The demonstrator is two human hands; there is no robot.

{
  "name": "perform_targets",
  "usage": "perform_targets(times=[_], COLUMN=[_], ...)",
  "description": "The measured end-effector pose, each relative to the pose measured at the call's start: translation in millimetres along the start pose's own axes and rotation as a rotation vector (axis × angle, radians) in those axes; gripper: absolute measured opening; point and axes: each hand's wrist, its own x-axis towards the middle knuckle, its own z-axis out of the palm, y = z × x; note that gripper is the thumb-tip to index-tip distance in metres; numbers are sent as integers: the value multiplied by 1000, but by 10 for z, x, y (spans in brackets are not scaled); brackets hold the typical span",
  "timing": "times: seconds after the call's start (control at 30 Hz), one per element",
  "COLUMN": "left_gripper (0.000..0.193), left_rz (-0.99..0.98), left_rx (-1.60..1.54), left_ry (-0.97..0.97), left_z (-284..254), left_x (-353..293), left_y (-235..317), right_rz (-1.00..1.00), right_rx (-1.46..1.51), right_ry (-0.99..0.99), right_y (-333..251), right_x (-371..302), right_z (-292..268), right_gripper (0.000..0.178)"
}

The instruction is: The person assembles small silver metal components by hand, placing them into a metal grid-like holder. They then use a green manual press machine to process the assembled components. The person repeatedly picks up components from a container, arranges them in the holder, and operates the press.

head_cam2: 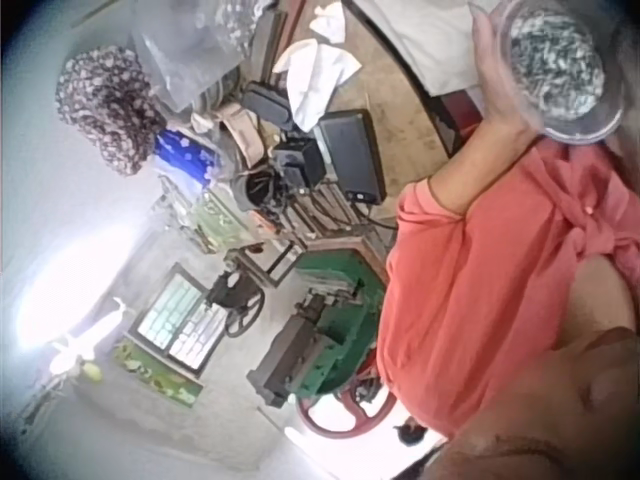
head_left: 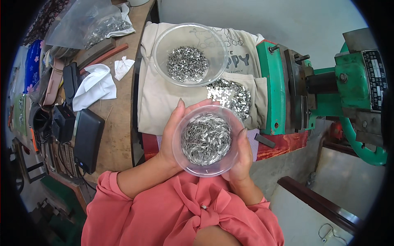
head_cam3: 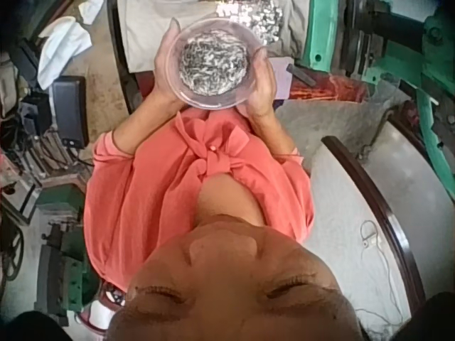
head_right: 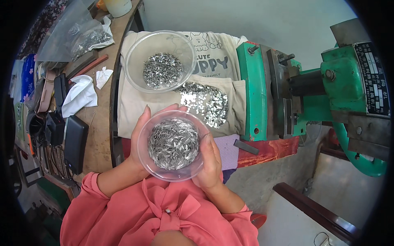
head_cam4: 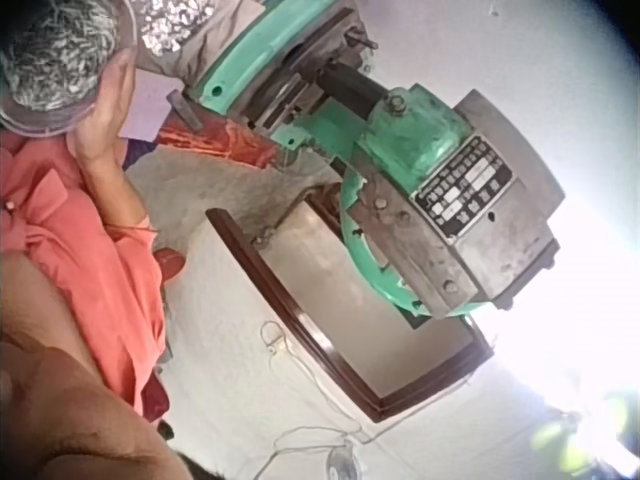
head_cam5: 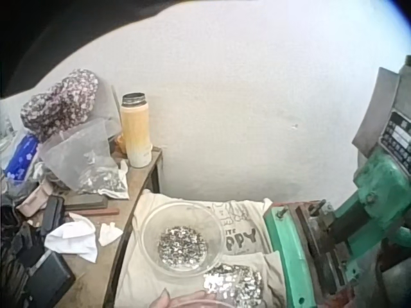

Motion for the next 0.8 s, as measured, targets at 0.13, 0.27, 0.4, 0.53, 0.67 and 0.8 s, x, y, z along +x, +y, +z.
perform_targets(times=[0.13, 0.27, 0.4, 0.53, 0.67, 0.8], left_gripper=[67, 68, 68, 67, 67, 69], left_rz=[-1, -14, -11, -2, 13, 9], left_rx=[42, 26, 47, 24, 80, 58], left_ry=[22, 36, 24, 53, 26, 26], left_z=[-4, 35, -11, 29, 23, 35], left_x=[20, 10, 25, 7, 18, 1], left_y=[1, 5, -5, 0, 5, 14], right_rz=[-73, -20, -52, -10, -87, -25], right_rx=[-39, -6, -30, -20, -36, 14], right_ry=[76, 32, 66, 34, 83, 43], right_y=[-49, -6, -29, 34, -26, 11], right_x=[48, 0, 23, -10, 45, -8], right_z=[25, -6, -16, -42, -33, -29], right_gripper=[69, 69, 70, 69, 70, 69])
